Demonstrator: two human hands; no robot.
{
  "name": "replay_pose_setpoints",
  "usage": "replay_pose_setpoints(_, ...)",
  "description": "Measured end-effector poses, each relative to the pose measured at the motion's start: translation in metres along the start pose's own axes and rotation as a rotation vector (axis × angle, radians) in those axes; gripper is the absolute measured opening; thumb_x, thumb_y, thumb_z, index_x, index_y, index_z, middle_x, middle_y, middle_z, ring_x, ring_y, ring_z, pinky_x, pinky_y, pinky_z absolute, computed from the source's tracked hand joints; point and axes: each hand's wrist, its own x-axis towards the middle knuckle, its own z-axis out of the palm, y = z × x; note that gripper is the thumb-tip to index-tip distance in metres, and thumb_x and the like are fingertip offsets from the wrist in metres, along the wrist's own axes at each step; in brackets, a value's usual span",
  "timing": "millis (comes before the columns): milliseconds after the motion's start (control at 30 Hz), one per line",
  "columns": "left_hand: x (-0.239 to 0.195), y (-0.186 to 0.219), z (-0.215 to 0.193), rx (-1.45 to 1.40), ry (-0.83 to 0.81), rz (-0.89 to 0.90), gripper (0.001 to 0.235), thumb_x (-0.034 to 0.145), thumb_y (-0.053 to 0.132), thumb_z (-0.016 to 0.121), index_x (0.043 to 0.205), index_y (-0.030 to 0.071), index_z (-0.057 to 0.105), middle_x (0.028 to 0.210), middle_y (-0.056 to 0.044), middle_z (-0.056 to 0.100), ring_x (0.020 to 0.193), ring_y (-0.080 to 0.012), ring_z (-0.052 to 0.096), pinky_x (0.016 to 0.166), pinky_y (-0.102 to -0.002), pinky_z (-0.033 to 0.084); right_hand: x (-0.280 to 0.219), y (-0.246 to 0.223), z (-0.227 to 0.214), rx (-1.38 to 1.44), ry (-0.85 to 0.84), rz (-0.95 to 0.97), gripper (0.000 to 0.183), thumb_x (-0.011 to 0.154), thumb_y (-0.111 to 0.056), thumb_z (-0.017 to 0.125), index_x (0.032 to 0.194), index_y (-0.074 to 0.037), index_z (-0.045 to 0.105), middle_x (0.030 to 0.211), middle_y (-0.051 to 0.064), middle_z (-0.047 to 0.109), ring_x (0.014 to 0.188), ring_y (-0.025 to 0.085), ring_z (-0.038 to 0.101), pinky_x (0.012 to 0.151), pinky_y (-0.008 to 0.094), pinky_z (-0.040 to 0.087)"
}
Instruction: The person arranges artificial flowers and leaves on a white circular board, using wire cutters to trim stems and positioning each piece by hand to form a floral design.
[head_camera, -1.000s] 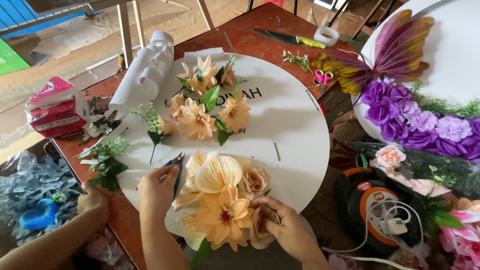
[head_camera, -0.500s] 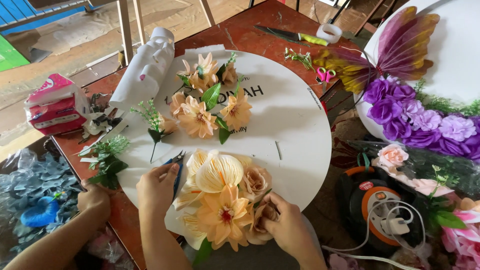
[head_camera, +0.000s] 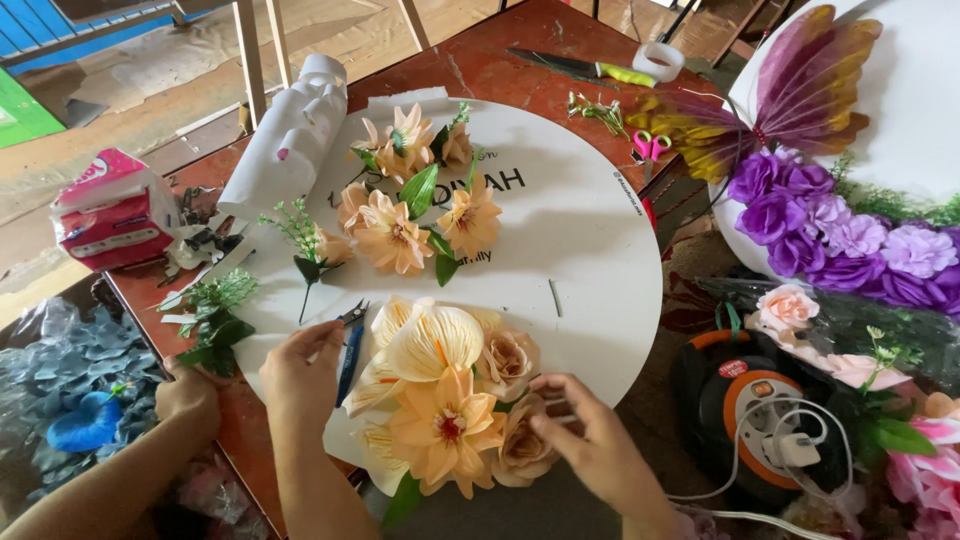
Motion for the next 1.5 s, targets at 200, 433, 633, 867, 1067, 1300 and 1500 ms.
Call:
replay_pose_setpoints(200, -0.012, 0.011, -0.005, -0.159, 0.151, 0.138, 0.016, 0.099, 0.006, 0.067, 0.104, 0.012, 0.081, 0.086, -0.002, 0.079, 0.077, -0.009, 0.072, 0.081, -0.026, 0.058, 0.003, -0.028, -0.029, 0.057, 0.187, -0.13, 0.029, 0.097, -0.015, 0.055, 0.122, -0.01, 0.069, 0.118, 0.005, 0.076, 0.113, 0.016, 0.071, 0.104, 0.032, 0.055)
replay_pose_setpoints(433, -0.028, 0.026, -0.002, -0.341, 0.165, 0.263, 0.031, 0.096, -0.013, 0.059, 0.122, -0.005, 0.072, 0.103, -0.027, 0.068, 0.091, -0.0381, 0.071, 0.084, -0.047, 0.06, 0.04, -0.065, -0.054, -0.1, 0.343, -0.196, 0.033, 0.101, -0.018, 0.06, 0.131, -0.008, 0.067, 0.113, 0.019, 0.077, 0.105, 0.035, 0.074, 0.089, 0.047, 0.061)
replay_pose_setpoints(633, -0.025, 0.033, -0.011, -0.161, 0.101, 0.086, 0.027, 0.091, 0.002, 0.057, 0.089, 0.01, 0.082, 0.084, -0.001, 0.071, 0.072, -0.0115, 0.064, 0.067, -0.026, 0.049, 0.069, -0.046, -0.047, -0.121, 0.132, -0.043, 0.035, 0.098, -0.029, 0.057, 0.128, -0.013, 0.065, 0.121, 0.004, 0.071, 0.113, 0.016, 0.069, 0.098, 0.031, 0.061)
replay_pose_setpoints(867, -0.029, 0.052, 0.005, -0.182, -0.197, -0.166, 0.026, 0.095, 0.02, 0.067, 0.11, 0.001, 0.079, 0.099, -0.012, 0.078, 0.091, -0.0193, 0.075, 0.079, -0.032, 0.067, 0.075, -0.048, -0.033, -0.123, 0.042, 0.153, 0.032, 0.1, -0.037, 0.054, 0.124, -0.021, 0.07, 0.106, 0.004, 0.08, 0.091, 0.013, 0.068, 0.083, 0.028, 0.049)
replay_pose_setpoints(1067, -0.027, 0.048, 0.011, 0.093, -0.325, -0.123, 0.022, 0.092, 0.03, 0.074, 0.097, 0.01, 0.082, 0.079, -0.006, 0.079, 0.066, -0.0155, 0.065, 0.059, -0.03, 0.047, 0.075, -0.058, -0.025, 0.0, -0.064, 0.111, 0.038, 0.092, -0.037, 0.065, 0.124, -0.019, 0.071, 0.11, 0.009, 0.081, 0.1, 0.018, 0.077, 0.085, 0.029, 0.055)
replay_pose_setpoints(1300, -0.028, 0.044, 0.005, -0.283, -0.071, -0.01, 0.02, 0.093, -0.003, 0.066, 0.109, 0.002, 0.078, 0.102, -0.01, 0.077, 0.086, -0.0167, 0.076, 0.082, -0.026, 0.066, 0.083, -0.043, -0.027, 0.263, 0.002, 0.045, 0.035, 0.089, -0.016, 0.074, 0.122, -0.005, 0.069, 0.099, 0.013, 0.078, 0.083, 0.021, 0.074, 0.063, 0.034, 0.064)
replay_pose_setpoints(1500, -0.031, 0.029, -0.001, -0.651, 0.285, 0.373, 0.022, 0.099, -0.01, 0.064, 0.121, -0.006, 0.065, 0.099, -0.015, 0.066, 0.084, -0.0261, 0.075, 0.086, -0.034, 0.067, 0.091, -0.023, -0.029, 0.284, 0.07, -0.059, 0.032, 0.085, -0.005, 0.078, 0.116, -0.007, 0.072, 0.092, 0.011, 0.076, 0.082, 0.018, 0.071, 0.074, 0.03, 0.06)
